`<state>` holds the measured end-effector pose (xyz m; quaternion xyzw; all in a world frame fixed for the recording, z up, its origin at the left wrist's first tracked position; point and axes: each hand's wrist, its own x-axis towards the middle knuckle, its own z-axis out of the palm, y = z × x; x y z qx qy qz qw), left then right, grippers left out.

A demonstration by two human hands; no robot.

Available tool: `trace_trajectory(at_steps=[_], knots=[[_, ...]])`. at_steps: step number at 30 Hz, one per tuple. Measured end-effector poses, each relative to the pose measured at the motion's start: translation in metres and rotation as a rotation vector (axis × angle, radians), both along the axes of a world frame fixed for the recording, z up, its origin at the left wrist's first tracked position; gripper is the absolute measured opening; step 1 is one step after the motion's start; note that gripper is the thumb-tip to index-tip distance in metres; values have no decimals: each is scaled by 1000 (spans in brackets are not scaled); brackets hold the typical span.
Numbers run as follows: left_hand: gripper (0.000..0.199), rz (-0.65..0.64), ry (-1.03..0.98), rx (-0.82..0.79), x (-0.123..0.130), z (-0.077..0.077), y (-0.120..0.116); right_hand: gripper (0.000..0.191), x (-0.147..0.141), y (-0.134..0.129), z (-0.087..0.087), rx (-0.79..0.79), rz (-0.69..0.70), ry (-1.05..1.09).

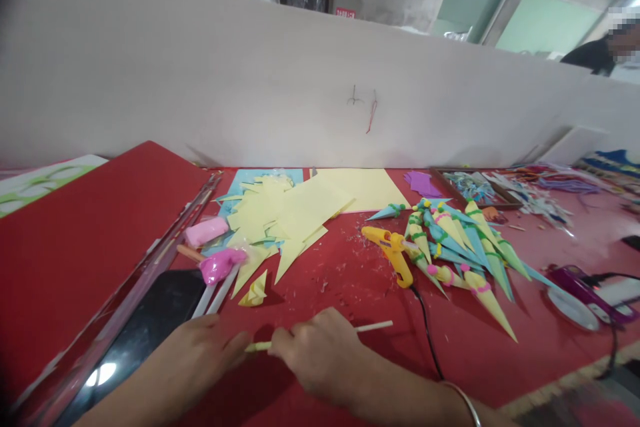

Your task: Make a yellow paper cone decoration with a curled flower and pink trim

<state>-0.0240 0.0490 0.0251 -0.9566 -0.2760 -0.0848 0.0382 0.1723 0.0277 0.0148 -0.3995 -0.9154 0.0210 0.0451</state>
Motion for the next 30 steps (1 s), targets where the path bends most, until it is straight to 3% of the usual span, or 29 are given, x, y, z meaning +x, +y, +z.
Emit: trace_trajectory(at_steps=[2, 7, 10, 13, 18, 21, 25, 28, 30], knots=[[43, -51, -8, 150, -2, 5, 2, 15, -1, 3, 2, -59, -55, 25], [32, -138, -194, 328, -9, 10, 7, 32, -2, 5, 15, -330, -136, 219], [27, -178, -203, 396, -12, 11, 7, 30, -2, 6, 16, -543, -141, 418], [25, -219, -182, 407, -12, 10, 8, 26, -2, 8, 12, -645, -150, 505], [26, -160, -210, 332, -14, 7, 12, 21, 2, 15, 12, -545, -114, 408], [25, -67, -224, 301, -24, 0, 18, 19, 9, 22, 18, -447, -86, 345], [30, 112, -241, 217, -40, -8, 26, 24, 18, 36, 22, -373, -148, 320], [33, 295, -284, 41, -38, -5, 25, 24, 19, 53, 14, -280, -213, 302], [33, 378, -361, -203, -29, 0, 21, 27, 15, 65, 6, -194, -238, 301]])
